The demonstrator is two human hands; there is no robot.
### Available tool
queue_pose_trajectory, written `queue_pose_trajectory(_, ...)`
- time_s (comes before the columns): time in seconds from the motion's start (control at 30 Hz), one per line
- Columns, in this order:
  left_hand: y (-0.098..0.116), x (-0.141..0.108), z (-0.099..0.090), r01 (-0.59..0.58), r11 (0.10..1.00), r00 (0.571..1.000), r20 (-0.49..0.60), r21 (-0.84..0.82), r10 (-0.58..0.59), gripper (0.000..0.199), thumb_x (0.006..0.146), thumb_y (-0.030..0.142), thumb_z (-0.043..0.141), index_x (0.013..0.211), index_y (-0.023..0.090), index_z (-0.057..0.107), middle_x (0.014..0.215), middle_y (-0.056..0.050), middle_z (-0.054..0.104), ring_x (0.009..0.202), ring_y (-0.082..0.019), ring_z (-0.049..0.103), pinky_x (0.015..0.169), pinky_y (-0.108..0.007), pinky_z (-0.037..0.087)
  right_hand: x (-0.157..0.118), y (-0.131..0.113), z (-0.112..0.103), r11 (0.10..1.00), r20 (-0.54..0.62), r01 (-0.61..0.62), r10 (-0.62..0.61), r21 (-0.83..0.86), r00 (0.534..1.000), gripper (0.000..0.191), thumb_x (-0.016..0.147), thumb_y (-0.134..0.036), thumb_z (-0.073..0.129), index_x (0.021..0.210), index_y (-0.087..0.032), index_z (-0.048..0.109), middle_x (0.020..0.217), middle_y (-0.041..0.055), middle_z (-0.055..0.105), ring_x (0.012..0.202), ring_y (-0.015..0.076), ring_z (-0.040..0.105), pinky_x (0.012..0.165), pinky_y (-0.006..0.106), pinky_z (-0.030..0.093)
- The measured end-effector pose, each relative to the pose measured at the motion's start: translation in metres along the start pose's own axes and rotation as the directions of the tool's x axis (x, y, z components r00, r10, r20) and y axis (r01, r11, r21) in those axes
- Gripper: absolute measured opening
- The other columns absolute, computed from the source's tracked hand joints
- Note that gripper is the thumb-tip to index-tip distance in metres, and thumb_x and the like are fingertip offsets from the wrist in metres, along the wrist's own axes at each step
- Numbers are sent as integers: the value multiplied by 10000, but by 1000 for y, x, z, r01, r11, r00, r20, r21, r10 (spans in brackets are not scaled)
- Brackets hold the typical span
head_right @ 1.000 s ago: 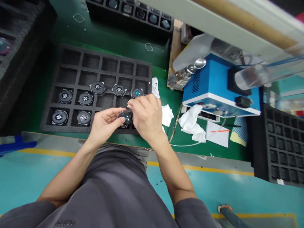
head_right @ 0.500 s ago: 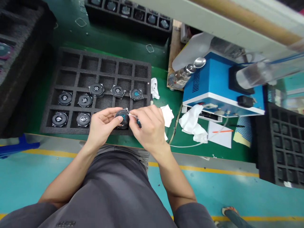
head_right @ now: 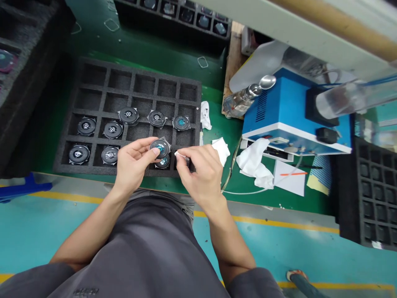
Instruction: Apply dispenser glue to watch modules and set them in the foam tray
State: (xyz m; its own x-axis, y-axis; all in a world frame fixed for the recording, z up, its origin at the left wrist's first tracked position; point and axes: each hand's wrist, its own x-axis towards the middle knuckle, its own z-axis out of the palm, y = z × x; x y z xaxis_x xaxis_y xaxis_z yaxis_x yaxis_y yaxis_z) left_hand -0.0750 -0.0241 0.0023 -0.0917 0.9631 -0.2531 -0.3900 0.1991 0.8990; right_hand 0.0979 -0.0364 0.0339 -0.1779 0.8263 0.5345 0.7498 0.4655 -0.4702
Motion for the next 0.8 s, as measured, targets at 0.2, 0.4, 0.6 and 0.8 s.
queue_pose_trajectory(0.2, -2, 0, -2, -27, 999, 999, 44, 33, 25, 339, 694, 244, 877, 1008, 152, 786, 934, -64, 804, 793, -159, 743, 700, -255, 638, 18, -3, 22, 998, 66, 55, -55, 5, 996, 99, 976, -193, 618, 938, -223, 706, 938, 38, 768, 879, 208, 638, 822, 383, 483)
queue_pose_trajectory(0.4, 0, -2, -3, -8, 1000, 1000, 15, -3, 8, 351, 699, 269, 881, 1021, 163, 786, 923, -61, 802, 759, -156, 736, 609, -241, 631, 43, 16, 25, 999, -57, -29, 27, -30, 998, 107, 970, -239, 632, 893, -224, 706, 900, 29, 763, 872, 217, 638, 826, 387, 474)
queue_pose_trajectory(0.6, 1, -1, 0, 10, 1000, 1000, 1, 15, -10, 359, 700, 273, 883, 1025, 161, 780, 914, -63, 798, 774, -158, 732, 620, -243, 626, 15, 8, 9, 997, -59, -57, 60, 48, 997, 69, 953, -198, 646, 904, -221, 689, 851, 22, 749, 796, 188, 637, 753, 350, 495)
queue_pose_trajectory(0.8, 1, 0, 1, -32, 990, 998, 59, 136, 25, 330, 709, 224, 856, 1019, 154, 768, 928, -54, 787, 818, -143, 720, 755, -246, 609, 19, 1, 27, 1000, 50, 14, -15, 22, 999, 107, 983, -214, 608, 930, -212, 701, 930, 39, 769, 874, 206, 646, 807, 376, 469)
